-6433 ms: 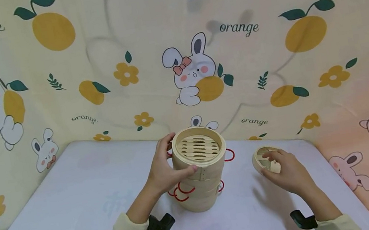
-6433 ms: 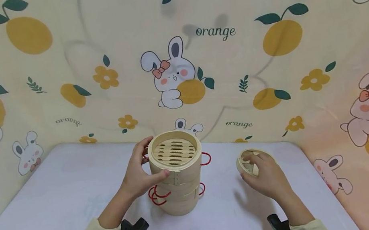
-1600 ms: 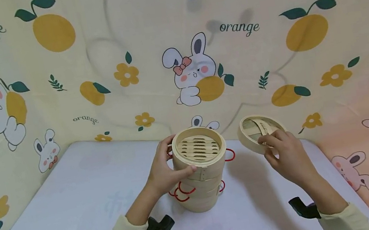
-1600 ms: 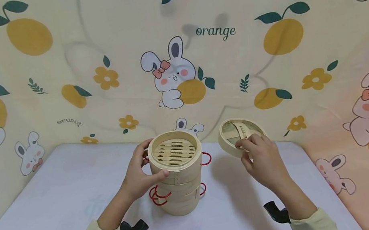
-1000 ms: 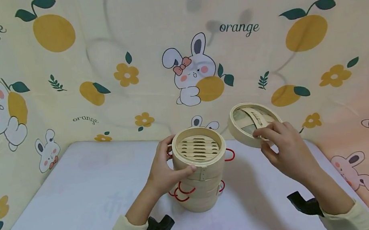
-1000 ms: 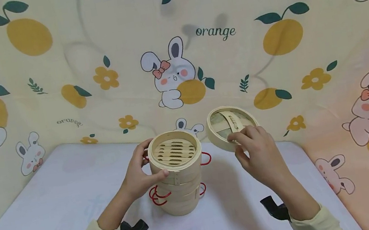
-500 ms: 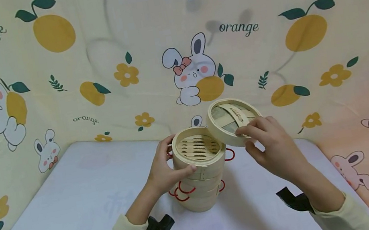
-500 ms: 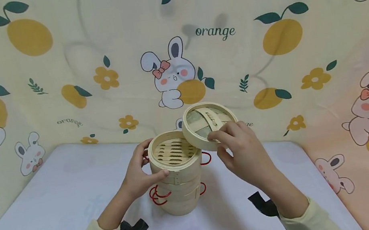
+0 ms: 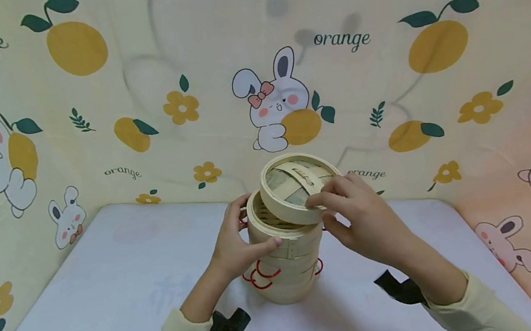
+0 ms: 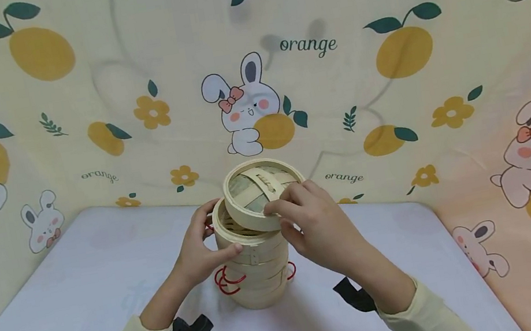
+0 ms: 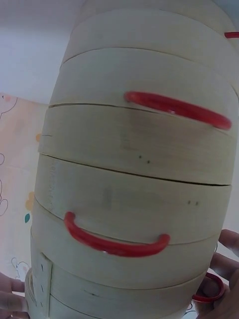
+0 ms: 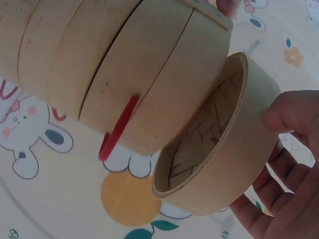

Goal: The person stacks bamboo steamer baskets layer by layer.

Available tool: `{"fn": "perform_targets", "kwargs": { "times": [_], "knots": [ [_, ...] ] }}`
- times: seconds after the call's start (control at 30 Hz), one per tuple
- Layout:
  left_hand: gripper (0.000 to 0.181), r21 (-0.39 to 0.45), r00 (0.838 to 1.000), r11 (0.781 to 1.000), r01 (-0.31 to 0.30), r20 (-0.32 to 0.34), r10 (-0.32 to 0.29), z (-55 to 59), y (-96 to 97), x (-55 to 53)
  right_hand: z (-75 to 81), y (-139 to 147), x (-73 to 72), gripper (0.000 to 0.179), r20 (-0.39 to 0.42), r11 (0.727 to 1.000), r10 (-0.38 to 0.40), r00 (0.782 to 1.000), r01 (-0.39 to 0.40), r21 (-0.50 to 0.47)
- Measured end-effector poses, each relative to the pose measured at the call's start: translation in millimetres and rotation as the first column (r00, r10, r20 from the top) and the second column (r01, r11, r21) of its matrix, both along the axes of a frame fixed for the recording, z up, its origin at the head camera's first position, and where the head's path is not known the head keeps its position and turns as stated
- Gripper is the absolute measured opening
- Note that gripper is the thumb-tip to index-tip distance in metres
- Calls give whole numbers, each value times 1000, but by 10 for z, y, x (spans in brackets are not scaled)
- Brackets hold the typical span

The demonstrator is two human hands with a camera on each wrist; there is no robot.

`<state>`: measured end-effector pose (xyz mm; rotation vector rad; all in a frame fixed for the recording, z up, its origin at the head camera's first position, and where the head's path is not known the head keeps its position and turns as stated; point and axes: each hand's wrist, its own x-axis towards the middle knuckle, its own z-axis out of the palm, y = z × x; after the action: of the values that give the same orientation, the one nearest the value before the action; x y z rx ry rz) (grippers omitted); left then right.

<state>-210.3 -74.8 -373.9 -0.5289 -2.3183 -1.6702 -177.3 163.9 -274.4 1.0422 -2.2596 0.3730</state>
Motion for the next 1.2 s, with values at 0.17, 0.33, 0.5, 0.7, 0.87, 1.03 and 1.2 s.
{"fn": "perform_targets", "kwargs": {
  "times": [0.17,0.33,0.5,0.7,0.87,1.03,1.2],
  "knots": [
    [90,6,1000,1000,6,6,-6,14,1,15,-9,-68,18,32,22,1000,15,1000,-16,9],
    [89,14,1000,1000,13,14,-13,31,2,26,-34,-105,9,31,29,1000,29,999,-29,10],
    [91,10,1000,1000,8,28,-8,42,-1,32,-56,-129,-2,32,31,999,40,999,-40,2],
    [91,5,999,1000,2,39,-2,43,-1,34,-77,-150,-3,32,39,999,39,999,-39,4],
    [92,3,999,1000,4,42,-5,43,6,34,-87,-150,10,32,37,999,34,999,-34,0],
    [92,8,999,1000,2,49,-2,48,-3,37,-95,-164,18,32,28,999,37,999,-37,4],
    [93,7,998,1000,5,55,-6,35,-1,32,-100,-182,44,31,33,1000,22,999,-23,15]
  ]
}}
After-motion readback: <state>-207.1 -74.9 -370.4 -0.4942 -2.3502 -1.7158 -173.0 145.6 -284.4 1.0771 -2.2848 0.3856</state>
